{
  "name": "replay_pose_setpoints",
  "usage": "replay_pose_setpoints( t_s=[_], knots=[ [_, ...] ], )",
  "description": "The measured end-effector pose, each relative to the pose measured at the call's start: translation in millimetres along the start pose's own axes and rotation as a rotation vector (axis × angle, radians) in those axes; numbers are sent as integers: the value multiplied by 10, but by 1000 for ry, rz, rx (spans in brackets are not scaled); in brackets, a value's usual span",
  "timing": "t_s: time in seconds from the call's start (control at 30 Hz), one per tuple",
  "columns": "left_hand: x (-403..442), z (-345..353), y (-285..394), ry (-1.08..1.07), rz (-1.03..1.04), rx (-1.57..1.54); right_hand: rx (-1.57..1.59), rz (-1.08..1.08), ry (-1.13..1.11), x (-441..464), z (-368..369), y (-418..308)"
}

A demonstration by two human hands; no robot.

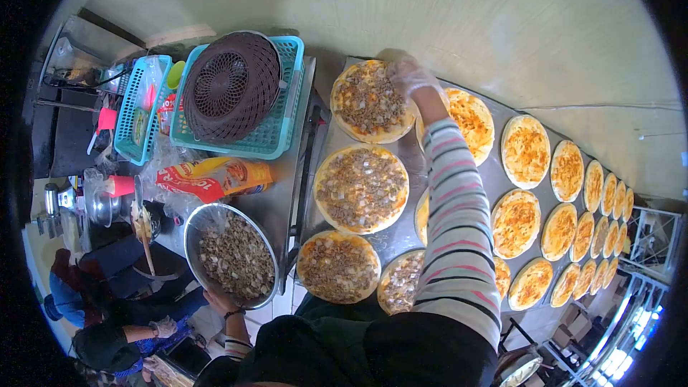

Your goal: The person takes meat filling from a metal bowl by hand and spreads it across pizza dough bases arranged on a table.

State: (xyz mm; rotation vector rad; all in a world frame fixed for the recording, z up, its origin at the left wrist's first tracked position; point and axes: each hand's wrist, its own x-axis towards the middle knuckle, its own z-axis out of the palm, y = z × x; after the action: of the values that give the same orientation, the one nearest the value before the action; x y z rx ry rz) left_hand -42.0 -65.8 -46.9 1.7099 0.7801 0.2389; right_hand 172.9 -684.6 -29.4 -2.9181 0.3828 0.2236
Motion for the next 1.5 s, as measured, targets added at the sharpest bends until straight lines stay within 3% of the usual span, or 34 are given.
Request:
replay_pose_setpoints(
  t_s=[0.17,0.23,0.27,0.3,0.37,0.43,0.5,0.57,0.73,0.93,1.03,1.17,1.23,1.33,1.47,1.5],
  knots=[
    [-41,91,68,154,-5,76,116,-2,-61,-262,357,291],
    [-57,93,101,104,-23,68,105,-281,154,-397,378,266],
    [-54,93,117,59,-36,60,979,-35,95,-458,457,156],
    [-24,83,87,54,-32,63,983,-29,98,-506,456,84],
    [20,32,1,52,45,57,12,-166,102,-590,383,-33],
    [-39,83,83,60,54,95,139,-124,119,-474,426,89],
    [-78,126,165,62,60,137,299,127,73,-412,213,72],
    [-106,159,200,85,14,115,196,38,104,-276,115,59],
    [-108,160,185,76,29,95,269,165,81,132,129,-45],
    [-136,189,245,80,26,87,184,62,17,336,11,-236],
    [-127,161,189,60,-3,25,209,-22,58,538,368,-196],
    [-115,148,186,77,41,114,293,87,92,502,333,-85],
    [-103,120,164,82,56,142,74,-197,172,290,249,-36],
    [-89,124,151,83,53,151,19,-23,97,295,288,225],
    [-174,215,285,90,-6,81,12,24,51,132,-52,-51],
    [-169,227,278,86,-4,80,47,-86,203,169,47,-83]
  ],
)
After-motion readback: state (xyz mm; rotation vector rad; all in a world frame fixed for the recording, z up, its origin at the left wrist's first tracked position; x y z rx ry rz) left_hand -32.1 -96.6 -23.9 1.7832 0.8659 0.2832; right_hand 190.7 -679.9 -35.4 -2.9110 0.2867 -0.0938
